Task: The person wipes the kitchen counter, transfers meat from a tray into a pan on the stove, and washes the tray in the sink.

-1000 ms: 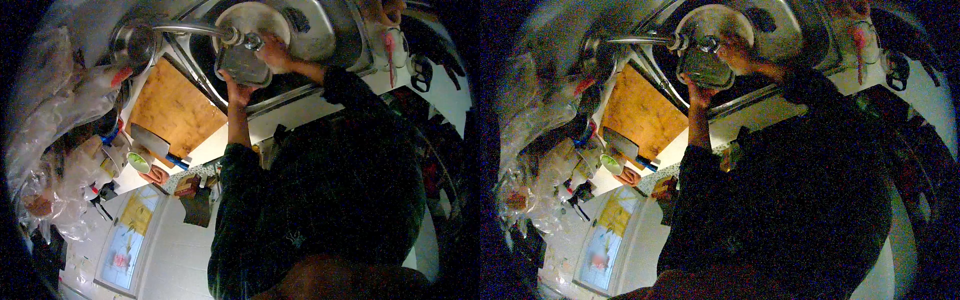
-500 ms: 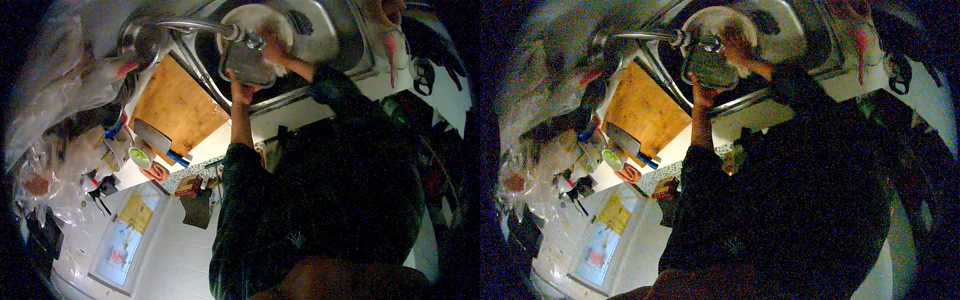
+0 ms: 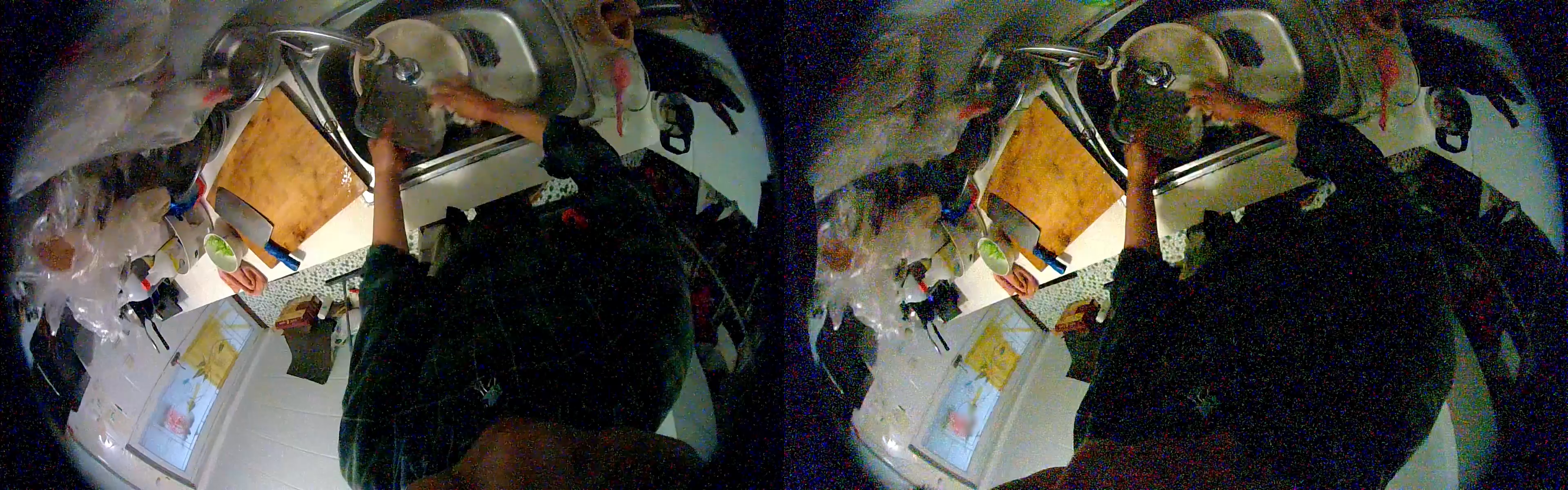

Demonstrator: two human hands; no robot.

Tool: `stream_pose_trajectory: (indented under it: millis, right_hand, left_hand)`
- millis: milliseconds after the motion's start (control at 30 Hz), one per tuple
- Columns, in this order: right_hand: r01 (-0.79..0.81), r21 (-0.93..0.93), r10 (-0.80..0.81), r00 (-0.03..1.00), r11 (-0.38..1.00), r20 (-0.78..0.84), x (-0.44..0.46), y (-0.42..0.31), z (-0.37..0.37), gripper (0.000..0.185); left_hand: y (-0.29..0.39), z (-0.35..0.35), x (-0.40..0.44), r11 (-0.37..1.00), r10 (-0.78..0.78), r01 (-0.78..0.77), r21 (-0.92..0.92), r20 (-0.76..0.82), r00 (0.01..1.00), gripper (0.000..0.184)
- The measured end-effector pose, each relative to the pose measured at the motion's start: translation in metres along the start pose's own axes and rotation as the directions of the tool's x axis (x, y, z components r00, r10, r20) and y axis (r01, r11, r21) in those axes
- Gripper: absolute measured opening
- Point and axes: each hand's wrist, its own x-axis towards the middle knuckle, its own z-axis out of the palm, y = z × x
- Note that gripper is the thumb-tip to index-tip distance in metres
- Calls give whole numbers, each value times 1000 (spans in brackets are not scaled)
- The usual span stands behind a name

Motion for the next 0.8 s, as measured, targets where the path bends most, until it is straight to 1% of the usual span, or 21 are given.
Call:
stream_pose_trajectory:
  millis: [33, 67, 100, 133, 200, 233, 267, 333, 367, 433, 467, 500, 533, 567, 600, 633, 700, 767, 800]
  right_hand:
    - [-219, 270, 208, 976, 938, 67, 13, 4, -1, 38]
    - [-414, 503, 406, 904, 759, 132, 26, 16, 2, 37]
    - [-252, 347, 321, 934, 904, -157, 34, 34, 17, 41]
    - [-120, 134, 166, 898, 984, -409, 41, 35, 25, 45]
    - [-250, 362, 361, 889, 898, -283, 43, -26, 8, 55]
    - [-286, 103, 303, 922, 953, -243, 44, -23, 11, 58]
    - [-310, 31, 309, 922, 950, -234, 38, -36, 3, 56]
    - [-351, -114, 321, 922, 929, -216, 27, -62, -12, 50]
    - [-415, 75, 420, 906, 907, -60, 20, -70, -25, 44]
    - [-518, 278, 521, 851, 809, 70, 20, -99, -26, 36]
    - [-571, 361, 565, 814, 737, 134, 20, -116, -27, 33]
    - [-304, 429, 346, 938, 851, -22, 28, -123, -13, 33]
    - [-3, 451, 98, 977, 893, -187, 42, -129, -2, 33]
    - [73, 119, -26, 934, 990, -356, 65, -138, 11, 35]
    - [102, -229, -201, 860, 968, -469, 90, -145, 23, 37]
    - [5, -162, -82, 877, 987, -473, 117, -149, 25, 39]
    - [-86, -92, 34, 886, 992, -463, 160, -121, 12, 42]
    - [-35, -321, -169, 793, 947, -585, 183, -76, 13, 46]
    - [50, -367, -301, 681, 929, -668, 175, -78, 30, 51]
  left_hand:
    - [3, -24, 0, 903, 187, -178, 390, 13, 982, 45]
    - [17, -28, -9, 847, 299, -272, 457, 15, 954, 44]
    - [33, -31, -19, 774, 406, -353, 525, 16, 914, 44]
    - [49, -19, -50, 856, 451, -414, 311, -54, 891, 43]
    - [62, -45, -67, 922, 298, -234, 309, -177, 938, 42]
    - [82, -17, -91, 891, 356, -269, 365, -195, 914, 41]
    - [85, -26, -91, 873, 349, -249, 419, -180, 920, 43]
    - [84, -28, -85, 897, 350, -257, 360, -221, 910, 42]
    - [84, -21, -81, 902, 347, -260, 345, -220, 912, 42]
    - [79, -7, -69, 909, 277, -217, 356, -127, 952, 43]
    - [69, 0, -56, 880, 300, -225, 419, -122, 946, 43]
    - [67, 7, -42, 731, 253, -8, 682, -261, 932, 34]
    - [52, 11, -27, 844, 293, -210, 493, -97, 951, 22]
    - [2, -32, 37, 926, 252, -245, 287, 14, 968, 18]
    - [8, -17, 35, 785, 232, -117, 608, -114, 966, 22]
    - [-18, -41, 65, 552, 416, -279, 786, 30, 909, 26]
    - [-21, -30, 64, 611, 350, -267, 745, 49, 935, 32]
    - [-35, -9, 50, 608, 341, -295, 738, 93, 936, 34]
    - [-44, 1, 41, 588, 356, -299, 752, 92, 930, 35]
